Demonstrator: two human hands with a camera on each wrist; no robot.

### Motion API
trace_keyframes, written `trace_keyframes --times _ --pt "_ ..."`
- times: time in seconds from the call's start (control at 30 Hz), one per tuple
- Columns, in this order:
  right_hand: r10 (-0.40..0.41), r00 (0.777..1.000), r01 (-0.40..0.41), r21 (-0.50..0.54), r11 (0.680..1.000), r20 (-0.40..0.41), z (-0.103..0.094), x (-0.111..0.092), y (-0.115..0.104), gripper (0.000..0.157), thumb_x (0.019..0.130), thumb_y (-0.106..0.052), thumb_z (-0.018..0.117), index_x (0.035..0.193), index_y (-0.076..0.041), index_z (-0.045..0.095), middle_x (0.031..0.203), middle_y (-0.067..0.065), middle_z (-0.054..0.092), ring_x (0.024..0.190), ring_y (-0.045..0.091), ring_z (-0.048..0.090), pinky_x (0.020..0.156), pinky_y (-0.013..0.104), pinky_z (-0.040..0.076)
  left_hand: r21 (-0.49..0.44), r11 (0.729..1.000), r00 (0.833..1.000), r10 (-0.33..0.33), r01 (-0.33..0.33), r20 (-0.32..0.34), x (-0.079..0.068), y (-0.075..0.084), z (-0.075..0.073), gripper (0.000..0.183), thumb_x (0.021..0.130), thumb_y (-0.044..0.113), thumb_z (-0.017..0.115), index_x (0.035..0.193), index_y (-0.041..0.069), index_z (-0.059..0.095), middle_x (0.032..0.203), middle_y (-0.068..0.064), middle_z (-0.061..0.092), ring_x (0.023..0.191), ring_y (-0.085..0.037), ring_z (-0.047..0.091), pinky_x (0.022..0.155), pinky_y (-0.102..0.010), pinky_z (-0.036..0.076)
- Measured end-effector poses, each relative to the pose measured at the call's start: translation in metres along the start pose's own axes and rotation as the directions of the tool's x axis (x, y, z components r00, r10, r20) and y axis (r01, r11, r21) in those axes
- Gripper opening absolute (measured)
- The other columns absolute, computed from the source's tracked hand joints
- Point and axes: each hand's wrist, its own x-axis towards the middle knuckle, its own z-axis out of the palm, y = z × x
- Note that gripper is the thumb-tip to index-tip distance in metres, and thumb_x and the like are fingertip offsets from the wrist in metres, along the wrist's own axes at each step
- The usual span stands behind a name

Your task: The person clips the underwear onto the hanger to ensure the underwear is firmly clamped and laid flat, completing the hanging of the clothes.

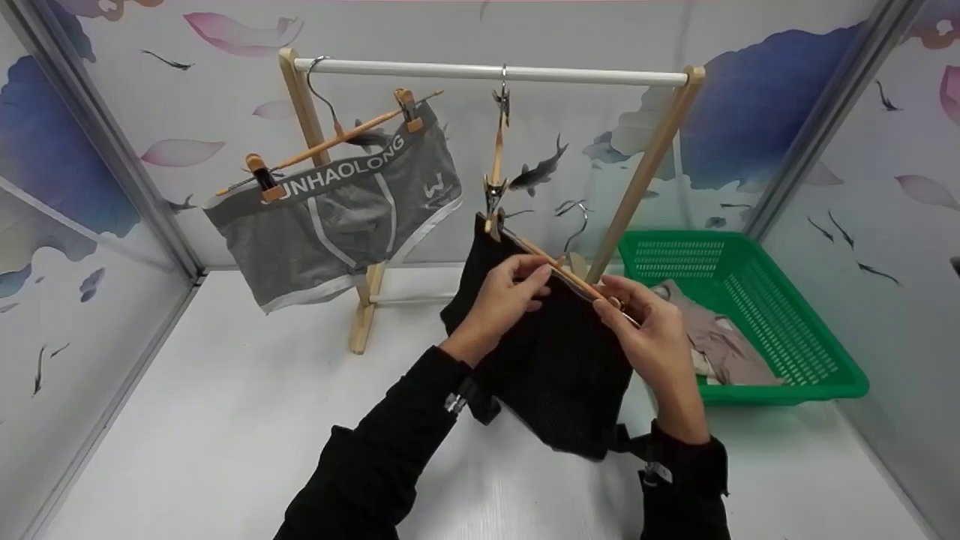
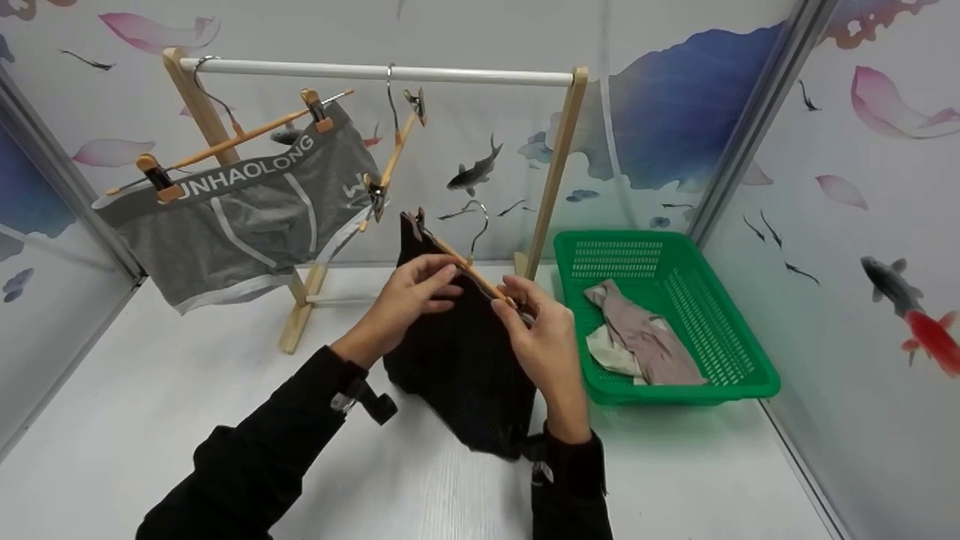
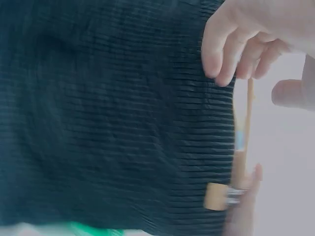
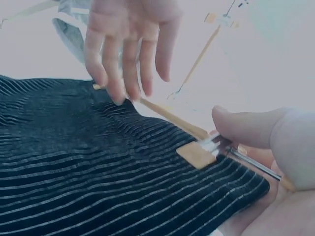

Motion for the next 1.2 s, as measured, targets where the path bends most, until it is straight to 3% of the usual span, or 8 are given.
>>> trace_keyframes --times 0.07,0.17,0.37,0.67,0.83,1.03,1.2 --pt "-0.010 1.000 0.010 -0.022 1.000 -0.026 0.003 -0.001 -0.005 0.037 0.098 -0.015 0.069 0.132 -0.002 0.064 0.117 0.011 0.071 0.095 0.014 0.070 0.080 0.020 0.055 -0.180 0.976 0.992 -0.130 0.126 -0.008 0.002 0.006 0.001 0.031 0.105 0.022 0.059 0.130 0.004 0.061 0.120 -0.011 0.063 0.107 -0.027 0.067 0.089 -0.038 0.056" --pt "-0.026 0.998 0.023 -0.056 0.998 -0.061 0.006 -0.003 -0.010 0.037 0.098 -0.015 0.070 0.132 -0.003 0.064 0.117 0.009 0.071 0.097 0.013 0.070 0.080 0.018 0.054 -0.273 0.946 0.982 -0.187 0.175 -0.017 0.005 0.011 0.002 0.032 0.105 0.020 0.059 0.131 0.002 0.061 0.121 -0.010 0.064 0.106 -0.027 0.067 0.090 -0.038 0.056" --pt "-0.044 0.993 0.032 -0.111 0.993 -0.108 0.011 -0.006 -0.013 0.037 0.097 -0.016 0.071 0.131 -0.003 0.065 0.116 0.008 0.072 0.101 0.015 0.070 0.083 0.015 0.052 -0.256 0.953 0.985 -0.170 0.160 -0.019 0.006 0.011 0.006 0.033 0.104 0.017 0.060 0.133 0.001 0.061 0.121 -0.010 0.067 0.105 -0.026 0.068 0.090 -0.039 0.056" --pt "-0.069 0.985 0.045 -0.155 0.987 -0.158 0.015 -0.010 -0.017 0.037 0.097 -0.016 0.071 0.130 -0.001 0.066 0.116 0.009 0.072 0.101 0.016 0.070 0.080 0.013 0.052 -0.208 0.962 0.984 -0.171 0.177 0.044 0.007 0.009 0.013 0.039 0.099 0.000 0.063 0.137 -0.002 0.058 0.125 -0.014 0.066 0.112 -0.025 0.067 0.093 -0.041 0.055" --pt "-0.084 0.986 0.071 -0.097 0.993 -0.141 0.014 -0.012 -0.024 0.043 0.098 -0.011 0.068 0.139 0.000 0.059 0.123 0.013 0.069 0.111 0.020 0.067 0.090 0.016 0.050 -0.191 0.973 0.991 -0.128 0.133 0.039 0.012 0.015 0.015 0.037 0.098 -0.004 0.062 0.136 0.000 0.060 0.123 -0.010 0.067 0.109 -0.022 0.066 0.091 -0.037 0.055" --pt "-0.107 0.991 0.107 -0.006 0.994 -0.078 0.010 -0.015 -0.033 0.052 0.103 -0.005 0.059 0.152 -0.001 0.044 0.139 0.018 0.059 0.126 0.026 0.058 0.101 0.020 0.044 -0.125 0.992 1.000 0.006 -0.005 0.012 0.015 0.021 0.018 0.038 0.097 -0.006 0.062 0.134 0.004 0.063 0.121 -0.005 0.064 0.106 -0.016 0.061 0.087 -0.025 0.052" --pt "-0.100 0.993 0.105 0.088 0.991 -0.066 0.010 -0.016 -0.036 0.056 0.104 -0.003 0.056 0.156 -0.003 0.035 0.146 0.015 0.054 0.130 0.026 0.055 0.104 0.022 0.044 -0.121 0.992 0.999 0.048 -0.047 0.009 0.019 0.027 0.019 0.039 0.097 -0.006 0.062 0.135 0.003 0.062 0.123 -0.004 0.064 0.108 -0.017 0.060 0.089 -0.024 0.051"
